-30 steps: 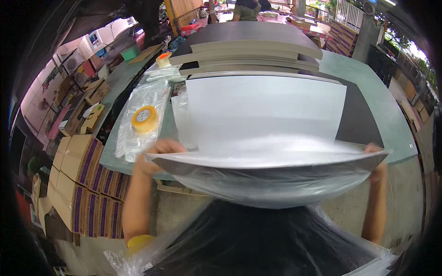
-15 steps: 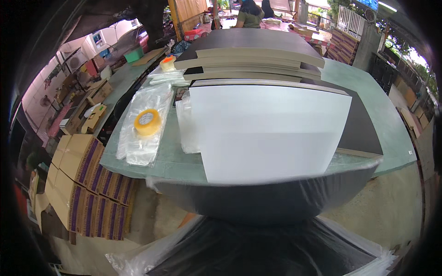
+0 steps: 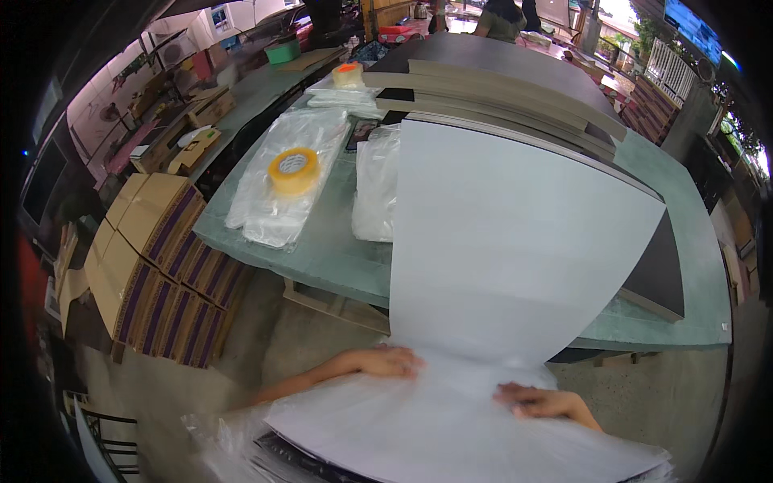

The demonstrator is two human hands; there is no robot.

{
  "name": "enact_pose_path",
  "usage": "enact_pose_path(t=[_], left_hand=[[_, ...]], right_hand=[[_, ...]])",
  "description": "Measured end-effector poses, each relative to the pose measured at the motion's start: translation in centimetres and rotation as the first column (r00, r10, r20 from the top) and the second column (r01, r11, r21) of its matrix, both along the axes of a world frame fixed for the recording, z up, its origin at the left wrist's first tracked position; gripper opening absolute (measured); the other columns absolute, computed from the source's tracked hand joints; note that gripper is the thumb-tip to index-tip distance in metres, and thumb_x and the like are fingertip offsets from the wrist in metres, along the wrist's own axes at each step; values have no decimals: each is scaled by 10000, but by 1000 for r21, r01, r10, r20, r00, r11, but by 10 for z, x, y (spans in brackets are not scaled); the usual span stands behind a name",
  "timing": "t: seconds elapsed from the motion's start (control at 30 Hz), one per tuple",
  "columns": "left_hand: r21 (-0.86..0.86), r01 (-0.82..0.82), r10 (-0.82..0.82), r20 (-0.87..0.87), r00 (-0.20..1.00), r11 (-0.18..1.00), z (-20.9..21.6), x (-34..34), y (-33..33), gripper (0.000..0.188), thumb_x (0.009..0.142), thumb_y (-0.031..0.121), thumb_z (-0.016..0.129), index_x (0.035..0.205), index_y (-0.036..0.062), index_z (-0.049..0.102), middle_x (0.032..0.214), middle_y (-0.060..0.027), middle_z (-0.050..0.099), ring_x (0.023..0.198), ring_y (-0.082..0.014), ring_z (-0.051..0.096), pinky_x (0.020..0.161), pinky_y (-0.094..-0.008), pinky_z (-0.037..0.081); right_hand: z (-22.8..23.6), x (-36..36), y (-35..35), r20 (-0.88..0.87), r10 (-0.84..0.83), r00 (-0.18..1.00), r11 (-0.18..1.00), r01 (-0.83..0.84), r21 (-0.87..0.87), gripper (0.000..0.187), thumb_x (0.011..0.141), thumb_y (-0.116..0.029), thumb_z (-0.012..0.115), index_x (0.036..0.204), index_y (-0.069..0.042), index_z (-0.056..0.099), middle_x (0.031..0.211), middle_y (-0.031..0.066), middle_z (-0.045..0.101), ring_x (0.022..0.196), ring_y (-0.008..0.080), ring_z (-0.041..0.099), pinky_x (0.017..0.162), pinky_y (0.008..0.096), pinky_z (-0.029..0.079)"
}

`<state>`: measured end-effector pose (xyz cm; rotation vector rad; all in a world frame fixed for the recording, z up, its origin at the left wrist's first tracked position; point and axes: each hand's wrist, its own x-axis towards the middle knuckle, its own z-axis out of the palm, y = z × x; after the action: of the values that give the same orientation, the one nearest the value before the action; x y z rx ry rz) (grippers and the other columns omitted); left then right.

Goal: The person packages dark boards by placing each one into a clear plastic sleeve. The person pulls a sleeve from a pile, slides a board inside, and then stacks the sleeved boards together.

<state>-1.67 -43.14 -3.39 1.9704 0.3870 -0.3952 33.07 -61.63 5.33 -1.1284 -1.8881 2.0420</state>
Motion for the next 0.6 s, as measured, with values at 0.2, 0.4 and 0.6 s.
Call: enact_pose_path(t=[0.2,0.4,0.6], left_hand=[[153,-82,102,-121,987,985,-10,-9,53,442,821,364,499,1118,37,518,1032,-147,565,999,-274,512,850,-333,393],[260,-943,651,683,332,208,174,-3,133,231,805,238,540,845,11,530,765,-117,560,744,-249,548,678,-359,432],[528,-848,550,721,421,-44,139,7,229,294,770,299,575,849,17,568,758,-141,613,654,-305,580,593,-396,436]], right_hand=[[-110,33,24,472,-149,869,965,231,-121,668,828,-600,327,1340,-174,276,1413,132,150,1315,279,63,1050,426,76],[-120,28,12,421,-296,857,934,353,-61,617,840,-536,376,1313,-142,336,1385,138,221,1301,265,119,1052,389,108],[-118,31,12,417,-339,843,930,367,15,587,839,-507,409,1285,-126,382,1337,150,306,1284,278,175,1048,379,137]])
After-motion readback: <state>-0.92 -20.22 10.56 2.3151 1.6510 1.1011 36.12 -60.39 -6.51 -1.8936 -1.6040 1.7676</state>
